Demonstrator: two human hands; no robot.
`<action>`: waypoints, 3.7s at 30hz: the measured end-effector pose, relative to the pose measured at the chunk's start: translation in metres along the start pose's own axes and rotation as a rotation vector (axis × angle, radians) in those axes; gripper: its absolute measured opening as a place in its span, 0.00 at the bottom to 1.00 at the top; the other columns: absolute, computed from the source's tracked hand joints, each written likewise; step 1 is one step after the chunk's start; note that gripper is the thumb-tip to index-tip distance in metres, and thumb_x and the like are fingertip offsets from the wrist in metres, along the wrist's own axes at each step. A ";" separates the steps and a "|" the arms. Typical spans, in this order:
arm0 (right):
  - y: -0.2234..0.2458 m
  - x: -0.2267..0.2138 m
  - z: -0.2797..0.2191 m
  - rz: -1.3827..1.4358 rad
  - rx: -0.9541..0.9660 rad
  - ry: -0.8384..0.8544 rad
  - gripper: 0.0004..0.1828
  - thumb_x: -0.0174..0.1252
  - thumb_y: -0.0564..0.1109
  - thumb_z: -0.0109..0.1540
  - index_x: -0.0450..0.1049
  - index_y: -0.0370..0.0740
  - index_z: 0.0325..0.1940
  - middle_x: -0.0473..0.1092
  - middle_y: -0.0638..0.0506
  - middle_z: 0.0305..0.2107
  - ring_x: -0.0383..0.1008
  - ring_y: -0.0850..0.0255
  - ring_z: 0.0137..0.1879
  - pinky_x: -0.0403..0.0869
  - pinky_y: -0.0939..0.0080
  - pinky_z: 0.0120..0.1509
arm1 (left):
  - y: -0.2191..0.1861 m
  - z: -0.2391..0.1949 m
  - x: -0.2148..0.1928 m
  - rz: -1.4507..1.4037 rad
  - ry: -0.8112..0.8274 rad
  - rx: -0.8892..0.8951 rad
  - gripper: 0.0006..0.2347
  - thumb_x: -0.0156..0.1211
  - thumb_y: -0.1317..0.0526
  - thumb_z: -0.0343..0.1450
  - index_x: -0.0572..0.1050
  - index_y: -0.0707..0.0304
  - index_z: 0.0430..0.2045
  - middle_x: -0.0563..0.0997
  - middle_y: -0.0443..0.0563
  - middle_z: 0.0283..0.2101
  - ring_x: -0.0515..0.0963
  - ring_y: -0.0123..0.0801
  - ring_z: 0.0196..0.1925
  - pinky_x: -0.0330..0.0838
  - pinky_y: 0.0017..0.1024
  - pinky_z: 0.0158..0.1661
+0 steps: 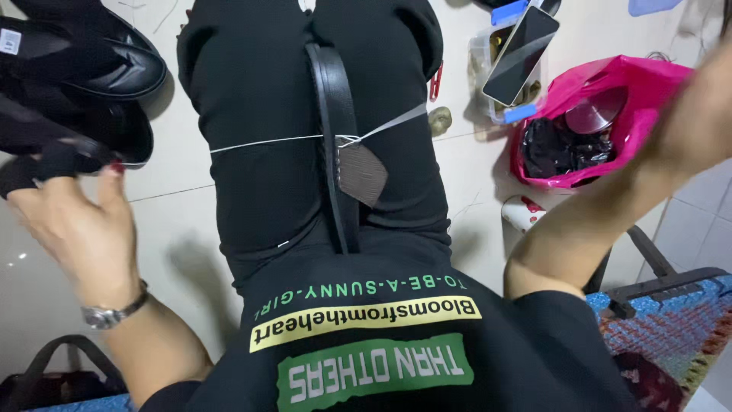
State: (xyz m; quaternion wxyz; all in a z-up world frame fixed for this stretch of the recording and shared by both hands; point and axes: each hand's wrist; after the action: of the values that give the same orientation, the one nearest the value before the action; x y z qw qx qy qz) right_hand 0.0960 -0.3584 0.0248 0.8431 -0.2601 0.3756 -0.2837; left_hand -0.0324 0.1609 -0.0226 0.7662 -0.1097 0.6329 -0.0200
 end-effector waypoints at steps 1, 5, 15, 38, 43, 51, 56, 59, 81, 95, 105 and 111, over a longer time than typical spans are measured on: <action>-0.002 0.009 -0.010 0.731 0.113 0.087 0.11 0.46 0.28 0.73 0.62 0.37 0.38 0.61 0.47 0.29 0.61 0.58 0.33 0.63 0.57 0.38 | -0.016 0.006 0.002 -0.128 -0.019 0.093 0.15 0.68 0.69 0.80 0.77 0.82 0.60 0.75 0.79 0.54 0.71 0.71 0.56 0.61 0.55 0.56; 0.067 -0.052 0.021 2.146 -0.452 0.815 0.25 0.62 0.42 0.68 0.67 0.40 0.68 0.67 0.40 0.67 0.56 0.72 0.26 0.66 0.68 0.42 | -0.108 0.017 0.013 -0.532 0.308 0.457 0.16 0.67 0.61 0.75 0.70 0.64 0.16 0.70 0.55 0.18 0.68 0.46 0.18 0.62 0.41 0.24; 0.113 -0.060 0.001 2.866 -0.107 1.079 0.08 0.63 0.36 0.58 0.74 0.25 0.34 0.71 0.36 0.18 0.74 0.53 0.19 0.72 0.61 0.24 | -0.134 0.006 0.013 -1.849 0.789 -0.129 0.19 0.71 0.55 0.61 0.81 0.77 0.33 0.71 0.49 0.11 0.66 0.24 0.16 0.62 0.19 0.19; 0.142 -0.109 0.045 1.473 -0.300 0.693 0.36 0.58 0.72 0.66 0.58 0.45 0.62 0.76 0.42 0.25 0.77 0.33 0.37 0.68 0.37 0.33 | -0.150 -0.075 0.031 -0.464 0.850 -0.131 0.43 0.51 0.29 0.63 0.49 0.40 0.74 0.73 0.74 0.46 0.74 0.75 0.50 0.69 0.54 0.51; 0.147 -0.110 0.052 1.359 -0.274 0.387 0.25 0.60 0.58 0.64 0.64 0.42 0.58 0.75 0.49 0.20 0.75 0.38 0.28 0.68 0.41 0.29 | -0.168 -0.069 0.077 -0.418 0.597 0.098 0.32 0.63 0.43 0.65 0.57 0.73 0.49 0.70 0.74 0.40 0.73 0.70 0.37 0.71 0.57 0.37; 0.155 -0.099 0.019 1.559 -0.158 0.357 0.30 0.66 0.60 0.65 0.62 0.52 0.65 0.82 0.53 0.40 0.83 0.53 0.40 0.76 0.56 0.43 | -0.149 -0.062 0.065 -0.432 0.699 0.048 0.38 0.66 0.49 0.68 0.53 0.80 0.63 0.71 0.74 0.38 0.76 0.72 0.36 0.73 0.55 0.34; 0.077 -0.056 0.017 2.187 -0.131 0.830 0.33 0.63 0.43 0.67 0.58 0.42 0.74 0.56 0.43 0.71 0.76 0.57 0.58 0.73 0.63 0.66 | -0.054 -0.006 -0.014 -1.162 0.860 -0.247 0.22 0.62 0.61 0.66 0.70 0.59 0.57 0.80 0.50 0.56 0.83 0.25 0.40 0.80 0.25 0.43; 0.051 -0.042 0.013 1.463 -0.225 0.676 0.31 0.61 0.33 0.66 0.57 0.36 0.70 0.49 0.26 0.66 0.56 0.29 0.70 0.65 0.42 0.68 | 0.036 0.012 -0.002 -0.632 0.096 -0.262 0.05 0.57 0.67 0.88 0.79 0.62 0.57 0.78 0.50 0.50 0.72 0.30 0.46 0.67 0.29 0.45; 0.063 -0.095 0.025 1.184 -0.775 0.267 0.21 0.55 0.42 0.72 0.74 0.60 0.68 0.49 0.55 0.19 0.51 0.60 0.19 0.57 0.56 0.20 | -0.139 0.109 0.024 -0.497 0.291 0.653 0.48 0.73 0.29 0.60 0.68 0.61 0.69 0.56 0.76 0.72 0.37 0.73 0.70 0.36 0.78 0.63; 0.069 -0.101 0.024 1.107 -0.775 0.194 0.08 0.59 0.47 0.72 0.79 0.46 0.54 0.53 0.58 0.21 0.58 0.64 0.24 0.61 0.62 0.26 | -0.132 0.038 -0.007 -1.759 0.605 0.003 0.07 0.58 0.61 0.73 0.77 0.66 0.29 0.76 0.72 0.55 0.78 0.28 0.28 0.78 0.18 0.31; 0.090 -0.076 0.007 1.261 -0.719 0.192 0.09 0.61 0.50 0.63 0.73 0.53 0.47 0.58 0.55 0.17 0.69 0.55 0.22 0.72 0.58 0.29 | -0.174 0.029 0.028 -1.141 0.281 0.066 0.08 0.71 0.68 0.66 0.82 0.70 0.37 0.84 0.65 0.35 0.85 0.56 0.41 0.79 0.37 0.37; 0.016 -0.112 0.025 0.956 -0.873 0.504 0.36 0.55 0.39 0.57 0.68 0.57 0.70 0.56 0.56 0.23 0.64 0.60 0.27 0.65 0.58 0.26 | -0.188 0.015 0.041 -0.491 -0.096 0.262 0.21 0.77 0.48 0.67 0.77 0.70 0.30 0.72 0.59 0.26 0.73 0.50 0.26 0.71 0.42 0.30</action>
State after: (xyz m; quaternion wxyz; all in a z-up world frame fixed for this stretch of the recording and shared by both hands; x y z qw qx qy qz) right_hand 0.0577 -0.2665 0.0831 0.5809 -0.3077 0.7129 0.2441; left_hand 0.0105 -0.0278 -0.0236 0.7752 -0.1605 0.5423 -0.2815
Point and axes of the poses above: each hand's wrist, its own z-axis towards the middle knuckle, its own x-axis out of the palm, y = z × x
